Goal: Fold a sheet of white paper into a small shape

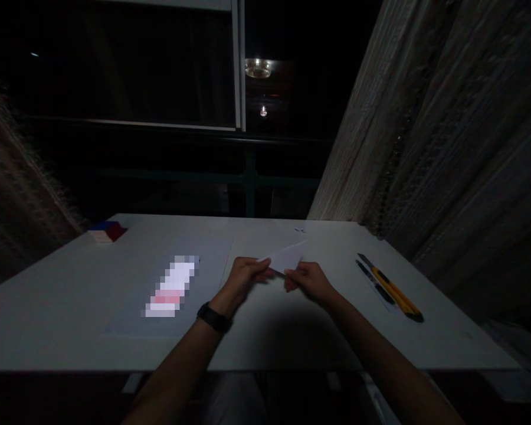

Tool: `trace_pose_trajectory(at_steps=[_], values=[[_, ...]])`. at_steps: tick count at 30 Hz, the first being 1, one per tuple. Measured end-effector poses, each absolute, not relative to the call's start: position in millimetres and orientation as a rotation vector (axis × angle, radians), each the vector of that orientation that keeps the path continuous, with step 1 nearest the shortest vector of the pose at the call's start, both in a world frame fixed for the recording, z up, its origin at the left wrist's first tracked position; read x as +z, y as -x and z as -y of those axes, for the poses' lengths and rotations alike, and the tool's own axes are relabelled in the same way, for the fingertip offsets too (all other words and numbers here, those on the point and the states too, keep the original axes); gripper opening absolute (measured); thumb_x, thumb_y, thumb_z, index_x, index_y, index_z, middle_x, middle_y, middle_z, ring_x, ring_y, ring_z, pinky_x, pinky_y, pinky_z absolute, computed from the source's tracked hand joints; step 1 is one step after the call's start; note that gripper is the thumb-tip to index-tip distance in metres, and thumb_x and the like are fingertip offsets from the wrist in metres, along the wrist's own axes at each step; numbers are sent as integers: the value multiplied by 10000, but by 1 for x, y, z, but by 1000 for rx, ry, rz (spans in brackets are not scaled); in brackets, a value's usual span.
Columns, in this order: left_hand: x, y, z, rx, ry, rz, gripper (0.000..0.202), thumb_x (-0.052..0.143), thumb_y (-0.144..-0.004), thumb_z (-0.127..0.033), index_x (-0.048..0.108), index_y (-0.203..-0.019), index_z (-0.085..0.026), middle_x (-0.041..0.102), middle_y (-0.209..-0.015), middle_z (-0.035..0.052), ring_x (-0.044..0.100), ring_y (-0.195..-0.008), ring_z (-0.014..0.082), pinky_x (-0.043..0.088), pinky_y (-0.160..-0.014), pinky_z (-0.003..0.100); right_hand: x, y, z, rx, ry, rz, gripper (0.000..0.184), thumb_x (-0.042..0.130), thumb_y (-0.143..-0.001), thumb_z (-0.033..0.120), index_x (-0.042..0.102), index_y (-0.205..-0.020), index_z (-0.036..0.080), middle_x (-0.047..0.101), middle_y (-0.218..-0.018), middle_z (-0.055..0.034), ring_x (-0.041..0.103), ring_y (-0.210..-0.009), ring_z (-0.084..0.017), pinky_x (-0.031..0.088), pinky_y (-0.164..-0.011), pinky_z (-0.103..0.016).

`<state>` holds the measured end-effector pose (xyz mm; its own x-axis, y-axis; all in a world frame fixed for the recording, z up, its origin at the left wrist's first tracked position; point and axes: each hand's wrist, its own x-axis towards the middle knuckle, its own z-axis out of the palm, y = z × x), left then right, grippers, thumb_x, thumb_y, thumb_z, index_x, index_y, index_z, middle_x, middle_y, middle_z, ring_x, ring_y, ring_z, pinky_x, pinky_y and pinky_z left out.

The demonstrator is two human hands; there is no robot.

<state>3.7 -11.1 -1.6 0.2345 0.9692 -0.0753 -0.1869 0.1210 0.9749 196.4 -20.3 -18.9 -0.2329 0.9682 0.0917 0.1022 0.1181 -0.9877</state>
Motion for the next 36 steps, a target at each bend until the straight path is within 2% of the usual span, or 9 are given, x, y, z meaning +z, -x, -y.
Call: trace_pose_trajectory(at_steps=[10, 15, 19, 23, 26, 29, 32, 36], values=[[2, -5, 11, 1089, -1160, -1032, 310, 734, -621, -364, 689, -668, -61, 678, -623, 127, 588, -517, 130, 428, -493, 215, -14, -200, 18, 1183, 1180, 1576, 413, 598, -669, 560, 525, -586, 162, 622, -502, -22, 579, -454, -134, 451, -500, -255], [3, 3, 6, 1240, -1143, -1069, 315, 745, -598, -380, 677, -632, -74, 675, -643, 118, 587, -535, 140, 422, -500, 224, -16, -206, 17, 1066, 1210, 1615, 391, 543, -725, 538, 530, -595, 169, 612, -493, -17, 567, -461, -132, 434, -506, -248], [5, 4, 7, 1204, -1258, -1037, 372, 702, -634, -445, 698, -696, -79, 683, -691, 117, 602, -611, 161, 435, -557, 240, -15, -207, 19, 1001, 1261, 1787, 372, 558, -738, 482, 542, -538, 169, 617, -497, -21, 530, -461, -115, 385, -480, -226], [2, -8, 16, 958, -1302, -881, 405, 750, -571, -414, 705, -812, -92, 686, -714, 92, 596, -602, 161, 423, -544, 243, -11, -204, 26, 1183, 1178, 1937, 380, 603, -704, 481, 548, -501, 166, 594, -456, -11, 476, -414, -98, 323, -427, -213], [-3, -15, 20, 936, -1294, -888, 382, 737, -559, -464, 689, -671, -102, 641, -593, 53, 541, -501, 126, 377, -477, 223, -7, -204, 31, 1303, 1106, 2001, 387, 630, -679, 485, 561, -488, 156, 574, -430, -2, 439, -387, -85, 286, -407, -208], [-5, -16, 20, 967, -1309, -922, 381, 719, -573, -486, 621, -520, -122, 525, -451, 1, 434, -413, 79, 299, -417, 203, -5, -207, 32, 1371, 1072, 2045, 378, 650, -671, 469, 571, -489, 146, 569, -427, 6, 400, -371, -70, 246, -391, -203], [-5, -15, 19, 1001, -1290, -876, 375, 711, -598, -468, 598, -498, -125, 491, -442, -12, 398, -406, 62, 283, -418, 198, -5, -208, 32, 1434, 1047, 2069, 367, 655, -673, 462, 598, -518, 134, 579, -443, 5, 406, -377, -67, 244, -392, -201], [-2, -12, 17, 1073, -1174, -879, 361, 723, -593, -453, 607, -531, -117, 533, -492, 9, 462, -451, 81, 352, -458, 205, -10, -204, 30, 1381, 1097, 1949, 393, 641, -673, 502, 582, -543, 136, 607, -475, -10, 485, -409, -86, 320, -415, -201]])
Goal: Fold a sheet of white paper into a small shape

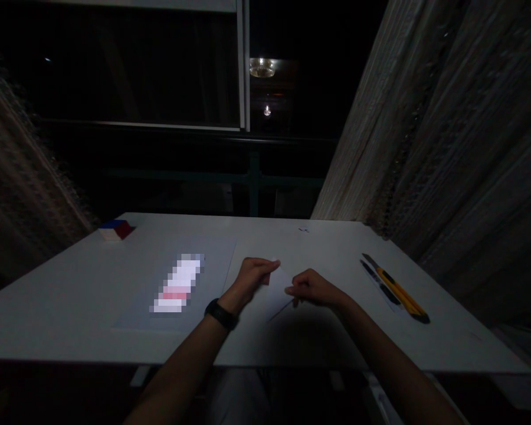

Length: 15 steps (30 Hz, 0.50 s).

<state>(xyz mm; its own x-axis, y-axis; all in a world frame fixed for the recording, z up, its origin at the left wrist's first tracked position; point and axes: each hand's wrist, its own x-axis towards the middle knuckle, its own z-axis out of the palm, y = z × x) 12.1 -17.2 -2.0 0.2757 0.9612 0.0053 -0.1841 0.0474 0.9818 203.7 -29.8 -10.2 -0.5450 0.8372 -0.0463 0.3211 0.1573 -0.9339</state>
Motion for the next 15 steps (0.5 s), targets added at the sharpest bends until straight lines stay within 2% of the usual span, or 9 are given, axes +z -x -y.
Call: trace_pose_trajectory(at_steps=[4, 11, 15], values=[[0, -10, 14, 1189, -1002, -894, 347, 729, -594, -433, 612, -588, -106, 600, -597, 48, 559, -546, 125, 444, -524, 233, -18, -197, 24, 1293, 1140, 1653, 422, 603, -674, 566, 566, -636, 147, 647, -538, -34, 579, -459, -124, 415, -462, -229], [-4, -9, 7, 1297, -894, -935, 292, 759, -572, -344, 619, -619, -92, 610, -583, 45, 586, -544, 134, 507, -573, 269, -22, -199, 18, 1243, 1156, 1636, 447, 604, -655, 592, 550, -575, 156, 620, -488, -29, 542, -428, -115, 429, -467, -239], [-7, -8, 4, 1291, -875, -961, 270, 758, -579, -313, 627, -621, -81, 639, -620, 75, 611, -569, 141, 518, -593, 261, -18, -199, 17, 1053, 1184, 1543, 430, 568, -691, 594, 519, -584, 181, 576, -483, -1, 532, -456, -120, 432, -480, -244]])
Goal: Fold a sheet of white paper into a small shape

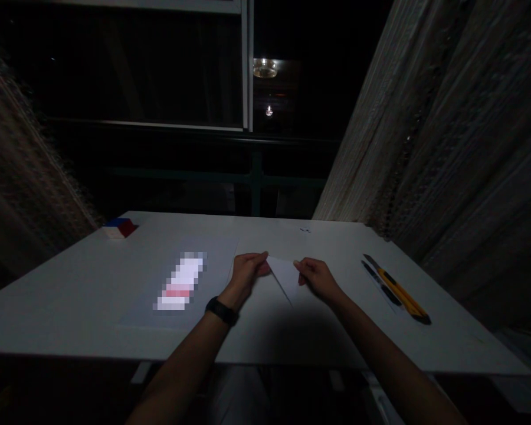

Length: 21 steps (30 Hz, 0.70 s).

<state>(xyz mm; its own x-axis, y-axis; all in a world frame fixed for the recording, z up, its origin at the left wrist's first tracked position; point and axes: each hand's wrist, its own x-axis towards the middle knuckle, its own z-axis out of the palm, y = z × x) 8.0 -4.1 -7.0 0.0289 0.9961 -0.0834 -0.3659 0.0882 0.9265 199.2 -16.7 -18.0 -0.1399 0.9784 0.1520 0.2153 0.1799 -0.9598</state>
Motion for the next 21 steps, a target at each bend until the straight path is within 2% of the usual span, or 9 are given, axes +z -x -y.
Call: trace_pose_trajectory(at_steps=[7, 12, 16, 21], values=[[-10, -11, 6, 1186, -979, -937, 352, 767, -575, -374, 646, -717, -75, 667, -707, 96, 633, -637, 146, 530, -641, 259, -10, -192, 23, 810, 1277, 1446, 428, 514, -705, 633, 470, -624, 215, 481, -453, 31, 492, -446, -133, 424, -474, -262], [-13, -15, 8, 1199, -982, -992, 340, 820, -488, -311, 596, -597, -79, 603, -551, 37, 599, -538, 122, 529, -580, 242, -13, -191, 24, 901, 1215, 1459, 423, 529, -694, 626, 521, -673, 204, 500, -458, 32, 488, -440, -131, 391, -448, -252], [-11, -12, 6, 1234, -951, -961, 346, 806, -522, -318, 630, -677, -64, 658, -670, 85, 628, -614, 139, 529, -617, 236, -16, -192, 21, 1054, 1220, 1508, 437, 623, -612, 609, 498, -536, 198, 537, -440, 10, 491, -424, -130, 370, -437, -251], [-7, -9, 6, 1236, -909, -940, 387, 735, -613, -419, 642, -715, -58, 680, -733, 128, 644, -623, 168, 537, -631, 278, -19, -193, 19, 1050, 1193, 1521, 409, 578, -684, 580, 538, -567, 190, 600, -471, -18, 506, -437, -141, 372, -458, -262]])
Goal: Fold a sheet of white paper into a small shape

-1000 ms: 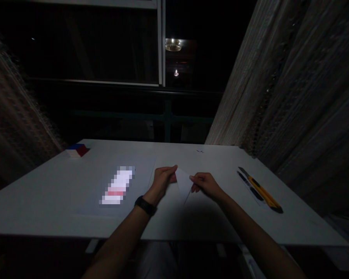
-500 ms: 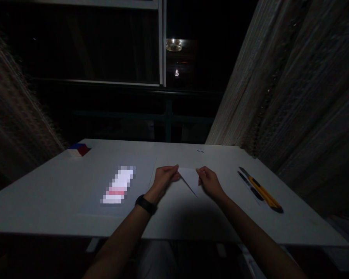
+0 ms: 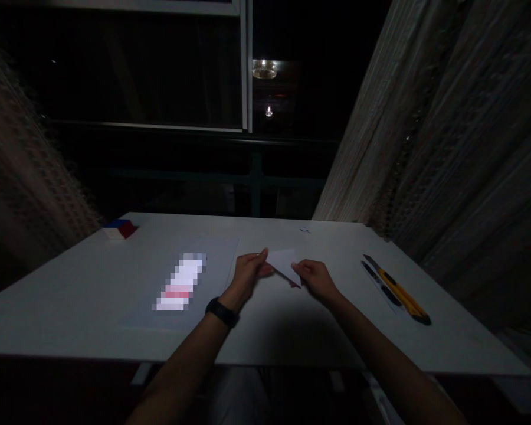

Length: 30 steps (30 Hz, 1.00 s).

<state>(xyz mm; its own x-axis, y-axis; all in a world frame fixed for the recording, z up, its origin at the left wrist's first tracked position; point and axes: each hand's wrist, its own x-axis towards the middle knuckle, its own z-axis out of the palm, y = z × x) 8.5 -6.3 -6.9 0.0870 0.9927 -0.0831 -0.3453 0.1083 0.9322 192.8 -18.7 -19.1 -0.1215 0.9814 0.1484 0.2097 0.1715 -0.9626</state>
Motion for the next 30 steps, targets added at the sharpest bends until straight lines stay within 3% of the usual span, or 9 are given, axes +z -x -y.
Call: trace_pose_trajectory(at_steps=[5, 10, 12, 17, 22, 24, 28, 30], values=[[-6, -8, 6, 1242, -854, -916, 360, 700, -658, -405, 649, -724, -55, 684, -739, 149, 656, -630, 194, 538, -629, 297, -26, -195, 14, 1017, 1236, 1435, 392, 600, -669, 572, 571, -613, 185, 587, -458, -8, 528, -440, -164, 377, -451, -272], [-11, -7, -1, 1410, -901, -926, 360, 667, -693, -396, 667, -854, -74, 691, -830, 140, 655, -733, 187, 521, -658, 268, -27, -198, 15, 981, 1233, 1444, 391, 586, -692, 565, 552, -595, 187, 587, -463, -5, 524, -440, -155, 372, -452, -263], [-15, -8, -3, 1420, -1036, -958, 374, 691, -671, -380, 670, -916, -98, 691, -881, 127, 646, -782, 183, 514, -673, 258, -25, -197, 18, 1002, 1223, 1473, 396, 588, -692, 562, 536, -575, 187, 589, -460, -3, 522, -434, -148, 372, -448, -255], [-23, -8, -3, 1233, -1269, -1079, 419, 730, -621, -379, 687, -926, -96, 696, -854, 124, 640, -702, 195, 511, -615, 289, -22, -195, 21, 1093, 1211, 1414, 417, 610, -654, 586, 516, -566, 189, 579, -426, 9, 488, -380, -133, 335, -399, -238], [-24, -9, 0, 1158, -1363, -970, 639, 826, -475, -284, 643, -1064, -120, 664, -1036, 138, 637, -866, 223, 495, -764, 304, -23, -198, 18, 1190, 1183, 1258, 446, 627, -629, 607, 518, -561, 180, 580, -430, -1, 504, -386, -134, 351, -399, -236], [-24, -10, 0, 1136, -1371, -953, 614, 822, -480, -279, 651, -1044, -109, 680, -988, 133, 645, -820, 210, 496, -742, 294, -22, -197, 19, 1224, 1182, 1247, 477, 601, -630, 643, 545, -594, 171, 578, -429, -7, 497, -374, -132, 339, -382, -232], [-22, -9, -1, 1125, -1344, -995, 393, 697, -656, -391, 698, -895, -78, 694, -695, 95, 630, -608, 168, 463, -528, 238, -19, -195, 22, 1207, 1197, 1302, 581, 465, -670, 726, 570, -621, 157, 570, -427, -19, 482, -347, -126, 312, -357, -227], [-20, -8, -1, 1131, -1276, -986, 381, 664, -690, -407, 697, -850, -63, 682, -656, 100, 632, -594, 169, 436, -476, 215, -20, -194, 22, 1174, 1209, 1354, 597, 430, -684, 734, 565, -602, 158, 566, -432, -22, 480, -354, -126, 316, -362, -229]])
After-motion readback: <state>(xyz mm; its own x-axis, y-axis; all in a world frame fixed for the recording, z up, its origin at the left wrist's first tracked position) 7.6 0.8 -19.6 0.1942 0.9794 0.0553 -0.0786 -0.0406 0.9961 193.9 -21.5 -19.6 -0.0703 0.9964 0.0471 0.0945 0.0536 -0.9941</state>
